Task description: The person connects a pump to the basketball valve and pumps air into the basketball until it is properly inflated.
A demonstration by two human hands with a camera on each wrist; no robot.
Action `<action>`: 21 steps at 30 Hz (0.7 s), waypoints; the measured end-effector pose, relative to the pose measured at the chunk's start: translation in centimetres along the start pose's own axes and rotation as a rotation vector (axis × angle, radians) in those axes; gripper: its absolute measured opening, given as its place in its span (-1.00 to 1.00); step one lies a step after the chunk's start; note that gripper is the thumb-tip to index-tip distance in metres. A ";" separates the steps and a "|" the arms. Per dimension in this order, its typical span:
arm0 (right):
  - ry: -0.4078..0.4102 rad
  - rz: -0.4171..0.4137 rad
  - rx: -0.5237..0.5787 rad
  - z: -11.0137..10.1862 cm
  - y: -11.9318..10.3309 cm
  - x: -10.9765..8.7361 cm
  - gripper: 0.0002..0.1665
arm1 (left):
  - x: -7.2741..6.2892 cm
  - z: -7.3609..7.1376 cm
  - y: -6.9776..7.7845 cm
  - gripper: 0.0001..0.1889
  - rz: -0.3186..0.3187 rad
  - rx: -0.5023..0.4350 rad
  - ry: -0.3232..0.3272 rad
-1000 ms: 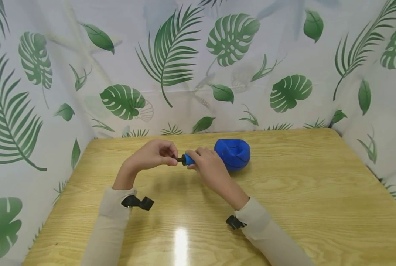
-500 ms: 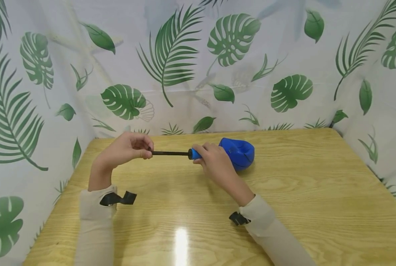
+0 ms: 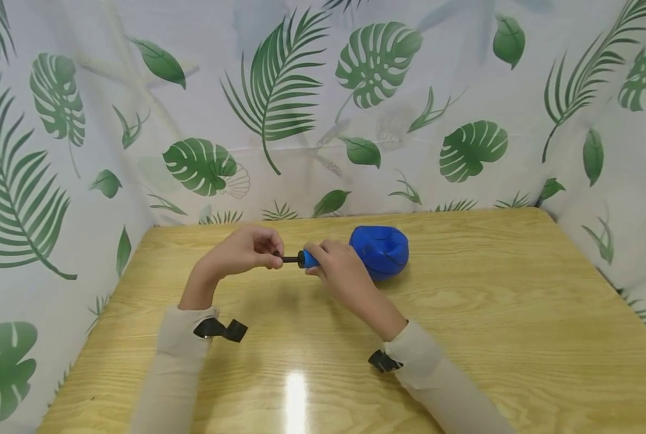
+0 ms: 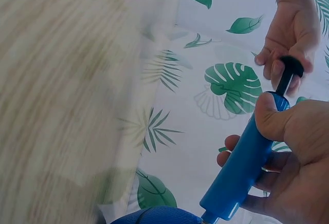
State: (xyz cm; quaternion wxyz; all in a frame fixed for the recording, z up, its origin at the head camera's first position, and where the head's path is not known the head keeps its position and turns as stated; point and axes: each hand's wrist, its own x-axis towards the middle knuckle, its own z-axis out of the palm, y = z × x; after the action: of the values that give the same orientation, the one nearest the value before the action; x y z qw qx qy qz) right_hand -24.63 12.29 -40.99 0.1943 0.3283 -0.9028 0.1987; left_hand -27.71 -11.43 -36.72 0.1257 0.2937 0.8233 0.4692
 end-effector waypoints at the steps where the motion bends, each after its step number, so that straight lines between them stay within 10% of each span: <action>1: -0.003 -0.004 -0.006 0.1 0.0 0.0 -0.60 | 0.3 0.4 -0.1 -0.93 0.002 0.000 -0.007; 10: -0.013 -0.002 -0.042 0.3 0.0 -0.1 -0.59 | 0.8 1.3 -0.4 -0.91 -0.007 0.027 0.000; 21: -0.041 0.059 0.016 -0.9 1.4 0.1 -0.53 | -0.5 -1.0 -0.2 -0.89 0.020 -0.005 0.022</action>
State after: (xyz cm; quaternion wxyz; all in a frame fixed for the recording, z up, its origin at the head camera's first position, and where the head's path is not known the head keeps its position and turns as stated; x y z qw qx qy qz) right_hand -25.48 13.67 -40.50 0.1671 0.3070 -0.9143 0.2046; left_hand -27.88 -12.49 -36.36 0.1129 0.2963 0.8204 0.4758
